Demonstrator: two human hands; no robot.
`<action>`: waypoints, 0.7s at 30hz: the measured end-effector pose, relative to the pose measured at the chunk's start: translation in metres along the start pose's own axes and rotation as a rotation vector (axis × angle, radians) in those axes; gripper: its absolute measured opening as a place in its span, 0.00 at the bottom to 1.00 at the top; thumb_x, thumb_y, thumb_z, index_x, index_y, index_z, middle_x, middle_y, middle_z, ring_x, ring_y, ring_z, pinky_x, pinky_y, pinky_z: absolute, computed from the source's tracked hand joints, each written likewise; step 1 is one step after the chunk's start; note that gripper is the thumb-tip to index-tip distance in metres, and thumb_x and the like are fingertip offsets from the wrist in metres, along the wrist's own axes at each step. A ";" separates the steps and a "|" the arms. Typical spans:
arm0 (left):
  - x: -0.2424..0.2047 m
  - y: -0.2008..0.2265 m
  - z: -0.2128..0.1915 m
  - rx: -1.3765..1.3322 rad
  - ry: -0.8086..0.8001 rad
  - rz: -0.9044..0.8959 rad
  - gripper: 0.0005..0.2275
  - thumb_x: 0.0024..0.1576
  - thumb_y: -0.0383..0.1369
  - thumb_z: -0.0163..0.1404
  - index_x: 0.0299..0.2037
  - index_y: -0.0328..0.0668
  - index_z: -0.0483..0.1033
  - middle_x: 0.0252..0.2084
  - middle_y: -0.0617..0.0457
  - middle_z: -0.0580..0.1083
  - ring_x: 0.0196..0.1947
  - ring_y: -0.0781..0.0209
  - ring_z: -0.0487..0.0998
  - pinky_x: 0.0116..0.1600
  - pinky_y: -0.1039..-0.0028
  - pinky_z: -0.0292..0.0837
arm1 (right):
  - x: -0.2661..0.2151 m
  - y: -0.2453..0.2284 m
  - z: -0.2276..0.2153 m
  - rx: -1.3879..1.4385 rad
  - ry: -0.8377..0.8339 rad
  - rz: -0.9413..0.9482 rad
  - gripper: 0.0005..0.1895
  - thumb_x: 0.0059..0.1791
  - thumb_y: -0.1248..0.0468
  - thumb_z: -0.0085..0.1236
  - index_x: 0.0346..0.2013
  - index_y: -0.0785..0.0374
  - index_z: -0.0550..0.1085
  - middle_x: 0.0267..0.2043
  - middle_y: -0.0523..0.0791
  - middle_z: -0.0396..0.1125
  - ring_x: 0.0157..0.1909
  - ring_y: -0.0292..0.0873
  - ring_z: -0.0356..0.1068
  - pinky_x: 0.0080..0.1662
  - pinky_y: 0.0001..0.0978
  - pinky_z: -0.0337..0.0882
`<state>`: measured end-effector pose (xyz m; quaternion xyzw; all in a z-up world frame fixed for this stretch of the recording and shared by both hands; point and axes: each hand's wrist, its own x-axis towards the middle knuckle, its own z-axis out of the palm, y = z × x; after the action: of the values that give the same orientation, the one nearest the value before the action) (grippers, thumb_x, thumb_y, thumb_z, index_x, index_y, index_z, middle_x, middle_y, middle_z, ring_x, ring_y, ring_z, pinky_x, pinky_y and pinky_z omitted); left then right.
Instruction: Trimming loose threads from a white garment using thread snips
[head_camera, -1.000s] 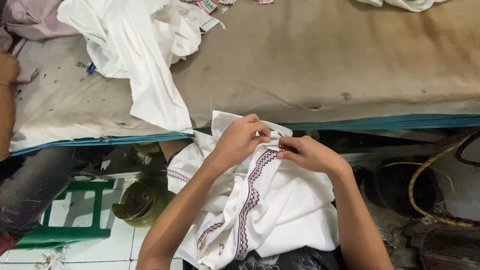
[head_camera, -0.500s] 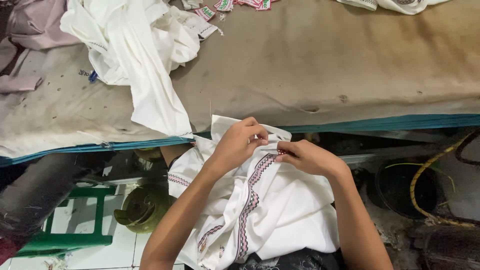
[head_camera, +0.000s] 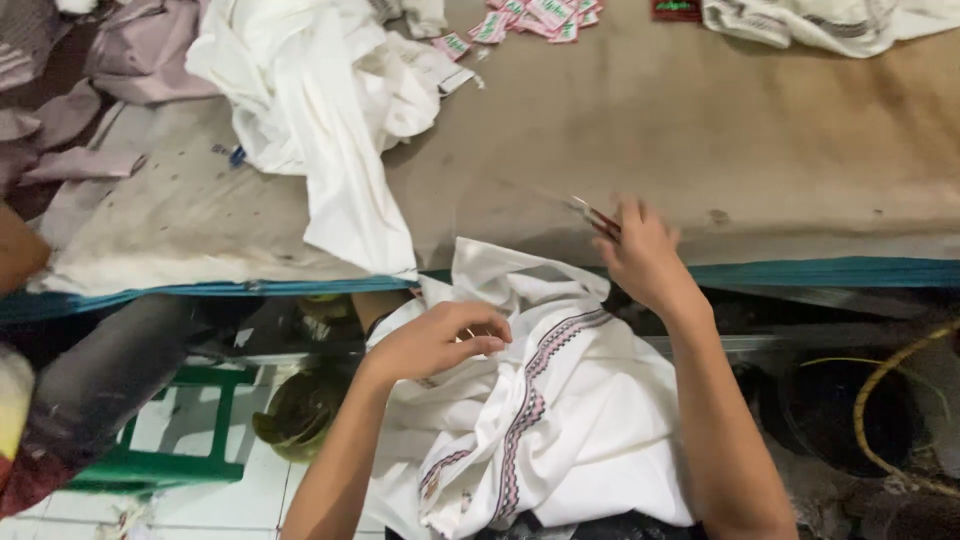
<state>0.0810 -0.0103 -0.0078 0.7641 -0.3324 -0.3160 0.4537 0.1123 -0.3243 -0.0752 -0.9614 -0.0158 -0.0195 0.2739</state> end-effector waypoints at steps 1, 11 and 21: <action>-0.006 -0.001 0.000 0.063 0.060 0.032 0.12 0.63 0.36 0.51 0.48 0.36 0.79 0.42 0.39 0.80 0.43 0.45 0.82 0.51 0.59 0.78 | 0.000 -0.012 -0.001 -0.157 0.156 -0.067 0.27 0.52 0.57 0.59 0.62 0.65 0.63 0.55 0.56 0.60 0.57 0.64 0.65 0.57 0.64 0.59; -0.028 -0.023 0.014 0.066 0.140 0.041 0.08 0.59 0.36 0.57 0.43 0.42 0.80 0.37 0.48 0.80 0.41 0.53 0.82 0.51 0.65 0.77 | -0.038 -0.054 0.006 0.253 -0.651 -0.390 0.11 0.55 0.58 0.50 0.46 0.52 0.80 0.50 0.46 0.78 0.58 0.58 0.73 0.66 0.67 0.50; -0.028 -0.054 0.015 0.100 0.130 -0.009 0.08 0.57 0.34 0.59 0.44 0.42 0.81 0.36 0.47 0.80 0.38 0.54 0.82 0.47 0.65 0.78 | -0.044 0.010 0.027 0.580 -0.421 -0.319 0.05 0.47 0.67 0.65 0.37 0.63 0.82 0.36 0.50 0.76 0.44 0.50 0.77 0.55 0.51 0.70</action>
<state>0.0652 0.0243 -0.0578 0.8062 -0.3143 -0.2509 0.4340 0.0696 -0.3197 -0.1057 -0.8126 -0.2259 0.1411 0.5185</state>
